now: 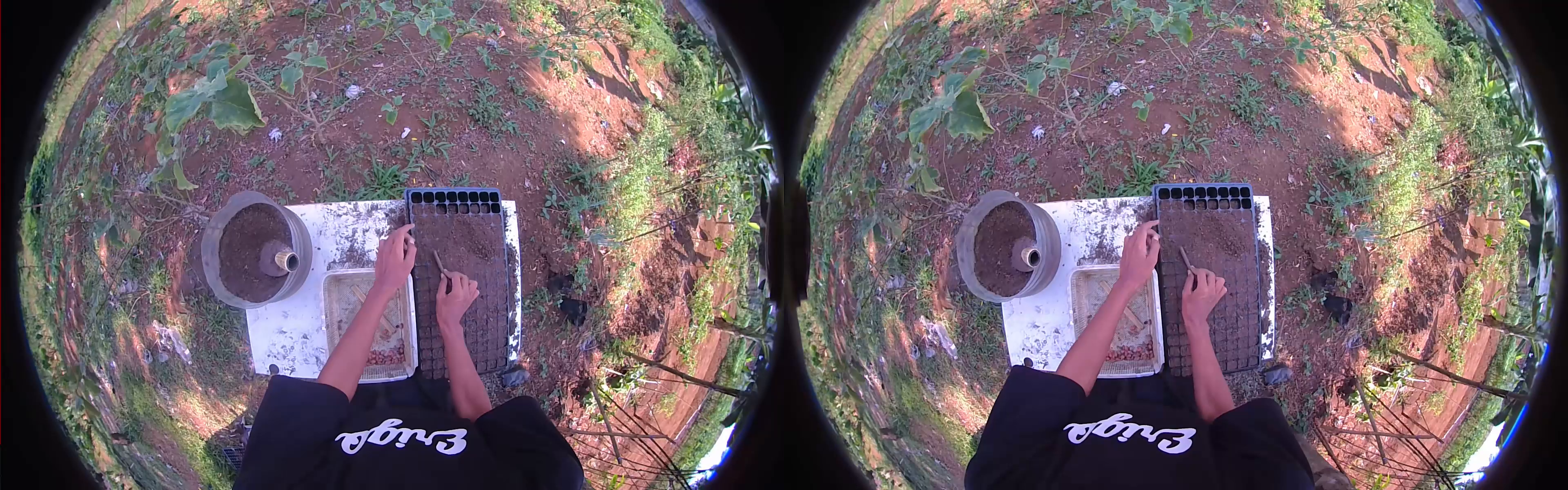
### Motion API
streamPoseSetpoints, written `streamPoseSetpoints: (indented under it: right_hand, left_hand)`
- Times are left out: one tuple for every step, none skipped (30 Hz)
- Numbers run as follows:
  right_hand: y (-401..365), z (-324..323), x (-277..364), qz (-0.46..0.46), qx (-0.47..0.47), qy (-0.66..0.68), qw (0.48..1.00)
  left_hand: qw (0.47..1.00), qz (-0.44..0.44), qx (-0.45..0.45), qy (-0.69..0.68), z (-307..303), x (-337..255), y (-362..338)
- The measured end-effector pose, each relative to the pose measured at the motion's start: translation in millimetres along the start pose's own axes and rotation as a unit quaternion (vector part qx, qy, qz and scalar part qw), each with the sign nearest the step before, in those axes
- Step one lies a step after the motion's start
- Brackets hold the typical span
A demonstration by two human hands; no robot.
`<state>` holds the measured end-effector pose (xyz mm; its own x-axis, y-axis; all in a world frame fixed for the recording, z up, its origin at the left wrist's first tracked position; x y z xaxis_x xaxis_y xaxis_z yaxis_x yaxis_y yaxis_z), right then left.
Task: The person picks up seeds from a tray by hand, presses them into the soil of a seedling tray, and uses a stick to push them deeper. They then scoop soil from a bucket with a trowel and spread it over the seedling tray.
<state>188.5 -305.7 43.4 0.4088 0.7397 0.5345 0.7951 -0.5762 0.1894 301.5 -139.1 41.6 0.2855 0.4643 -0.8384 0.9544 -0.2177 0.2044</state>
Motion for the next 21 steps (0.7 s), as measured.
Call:
streamPoseSetpoints:
  right_hand:
    - [-2.7,-5.7,-0.1,-0.003,-0.005,0.002,1.0]
    - [-5.5,-13.5,-2.4,0.008,-0.018,0.014,1.0]
    - [-8.5,-20.9,-4.9,0.02,-0.031,0.027,0.999]
    - [-12.3,-23.5,-8.0,0.018,-0.034,0.029,0.999]
    - [-15.1,-26.9,-16.1,0.036,-0.053,0.046,0.997]
    - [-17.0,-29.4,-24.2,0.053,-0.069,0.064,0.994]
    - [-17.4,-30.9,-25.9,0.05,-0.068,0.066,0.994]
    - [-17.8,-33.1,-35.8,0.098,-0.064,0.102,0.988]
    - [-22.3,-35.3,-47.6,0.148,-0.056,0.135,0.978]
    - [-23.0,-41.4,-46.6,0.13,-0.069,0.123,0.981]
    - [-23.5,-46.1,-45.7,0.131,-0.058,0.12,0.982]
    - [-24.2,-48.4,-45.0,0.135,-0.033,0.044,0.989]
    - [-22.7,-48.5,-44.0,0.137,-0.009,-0.031,0.99]
    - [-21.4,-44.1,-53.1,0.136,-0.002,-0.033,0.99]
    - [-22.8,-34.0,-64.0,0.145,0.04,-0.018,0.988]
    - [-26.7,-22.8,-70.2,0.154,0.081,-0.002,0.985]
    - [-28.1,-25.8,-59.5,0.153,0.086,-0.004,0.984]
    - [-29.1,-38.0,-44.6,0.115,0.044,-0.038,0.992]
    - [-31.8,-48.3,-28.0,0.076,0.001,-0.07,0.995]
    - [-35.7,-50.0,-22.1,0.06,-0.02,-0.061,0.996]
    - [-39.2,-47.2,-19.1,0.058,-0.016,-0.064,0.996]
  left_hand:
    - [0.997,-0.01,-0.017,-0.076,-2.6,1.9,-3.6]
    - [0.995,-0.002,-0.048,-0.083,-12.0,-1.6,-10.4]
    - [0.995,0.002,-0.05,-0.084,-20.4,-3.4,-19.7]
    - [0.997,0.042,-0.065,-0.027,-33.8,-6.3,-31.9]
    - [0.993,0.081,-0.079,0.03,-46.9,-10.9,-44.9]
    - [0.993,0.082,-0.083,0.032,-55.7,-10.4,-60.5]
    - [0.994,0.026,-0.102,-0.024,-66.7,-2.5,-78.8]
    - [0.989,-0.033,-0.121,-0.079,-77.0,6.2,-95.6]
    - [0.989,-0.042,-0.123,-0.076,-87.8,7.6,-111.5]
    - [0.986,-0.071,-0.129,-0.072,-99.8,11.3,-129.6]
    - [0.983,-0.1,-0.134,-0.068,-108.7,15.7,-147.7]
    - [0.975,-0.11,-0.168,-0.099,-114.9,21.4,-164.4]
    - [0.974,-0.117,-0.169,-0.096,-122.7,28.2,-178.5]
    - [0.98,-0.133,-0.147,-0.032,-133.0,35.1,-192.8]
    - [0.981,-0.15,-0.122,0.032,-138.9,39.9,-208.9]
    - [0.975,-0.161,-0.142,0.054,-146.3,38.8,-218.7]
    - [0.974,-0.166,-0.142,0.055,-147.6,38.1,-221.9]
    - [0.972,-0.131,-0.17,0.098,-153.9,29.5,-224.0]
    - [0.965,-0.095,-0.198,0.142,-161.3,20.4,-227.5]
    - [0.967,-0.149,-0.116,0.168,-155.6,27.3,-232.1]
    - [0.967,-0.154,-0.116,0.168,-153.6,30.1,-234.8]
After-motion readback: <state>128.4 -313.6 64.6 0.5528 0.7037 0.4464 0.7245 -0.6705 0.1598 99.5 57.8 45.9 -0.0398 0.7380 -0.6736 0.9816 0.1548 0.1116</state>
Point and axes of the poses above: each hand's wrist, its own y-axis towards the middle knuckle, its own z-axis out of the palm, x = y × z, the point moved 8 cm from there along y, towards the middle knuckle, and after that the axes turned 12 degrees about z, right-handed, at the moved point
